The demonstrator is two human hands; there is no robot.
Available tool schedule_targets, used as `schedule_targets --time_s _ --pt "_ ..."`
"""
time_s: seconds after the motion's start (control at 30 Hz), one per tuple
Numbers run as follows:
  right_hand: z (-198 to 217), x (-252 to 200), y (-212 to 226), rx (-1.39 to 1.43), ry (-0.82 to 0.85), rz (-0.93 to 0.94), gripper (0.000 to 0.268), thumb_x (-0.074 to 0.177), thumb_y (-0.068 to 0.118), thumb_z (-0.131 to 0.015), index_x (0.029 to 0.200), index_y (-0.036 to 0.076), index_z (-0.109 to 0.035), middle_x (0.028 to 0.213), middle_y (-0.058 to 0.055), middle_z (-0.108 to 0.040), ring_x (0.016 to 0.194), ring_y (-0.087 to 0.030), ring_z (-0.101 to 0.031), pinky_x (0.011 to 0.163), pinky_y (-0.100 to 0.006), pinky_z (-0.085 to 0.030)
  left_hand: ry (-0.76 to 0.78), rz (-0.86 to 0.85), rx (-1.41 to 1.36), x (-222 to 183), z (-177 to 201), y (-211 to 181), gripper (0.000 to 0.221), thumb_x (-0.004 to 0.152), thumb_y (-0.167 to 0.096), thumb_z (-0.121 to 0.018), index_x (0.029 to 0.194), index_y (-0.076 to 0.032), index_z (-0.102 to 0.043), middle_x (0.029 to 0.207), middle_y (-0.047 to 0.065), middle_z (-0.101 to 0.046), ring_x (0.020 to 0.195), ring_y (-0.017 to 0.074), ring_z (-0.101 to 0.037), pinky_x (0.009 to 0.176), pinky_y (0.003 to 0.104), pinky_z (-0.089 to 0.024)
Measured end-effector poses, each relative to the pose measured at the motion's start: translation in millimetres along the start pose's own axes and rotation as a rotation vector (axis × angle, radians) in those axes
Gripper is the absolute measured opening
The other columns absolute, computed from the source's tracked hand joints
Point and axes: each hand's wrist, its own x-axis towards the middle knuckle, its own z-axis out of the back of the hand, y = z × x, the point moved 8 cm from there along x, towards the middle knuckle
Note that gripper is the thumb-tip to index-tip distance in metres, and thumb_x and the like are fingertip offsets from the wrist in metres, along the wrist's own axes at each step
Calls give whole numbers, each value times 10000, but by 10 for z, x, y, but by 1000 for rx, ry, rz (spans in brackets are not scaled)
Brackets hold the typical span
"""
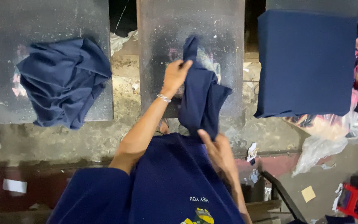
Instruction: The person is placing and aligning fabric pieces onto a series of printing boards in preparation for screen printing.
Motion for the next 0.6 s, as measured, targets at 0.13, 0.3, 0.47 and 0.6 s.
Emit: schedule_targets --time_s 0.13,0.3,0.47,0.6 --pt "798 -479 -148 -54 -585 -252 662 1000 376 -742 508 -11 -526 491 -99 -388 558 -190 -358 500 -337 -260 113 457 -1330 -541 180 37 231 980 -291 -700 1014 -63 -709 994 114 -777 928 261 -757 905 376 -591" --pt "1593 -309 204 635 -976 3 385 947 364 -802 859 65 -576 836 -84 -588 748 -169 -625 702 -273 -531 271 402 -1649 -1229 699 -1250 204 977 -277 -673 917 -87 -717 893 70 -769 869 198 -746 826 340 -592" --pt "1686 266 1166 1040 -547 294 640 908 331 -769 1458 62 -583 1488 -47 -626 1440 -169 -581 1394 -345 -435 120 202 -1407 -1458 1324 -1981 505 953 -266 -671 541 -166 -397 613 -26 -526 813 169 -686 903 388 -591" --pt "1750 515 1711 382 -610 533 399 1132 214 -503 1434 -46 -539 1434 -134 -582 1356 -164 -519 1253 -313 -402 51 103 -1505 -1362 1532 -1862 276 979 -123 -653 715 -129 -573 790 30 -707 820 171 -721 890 363 -597"
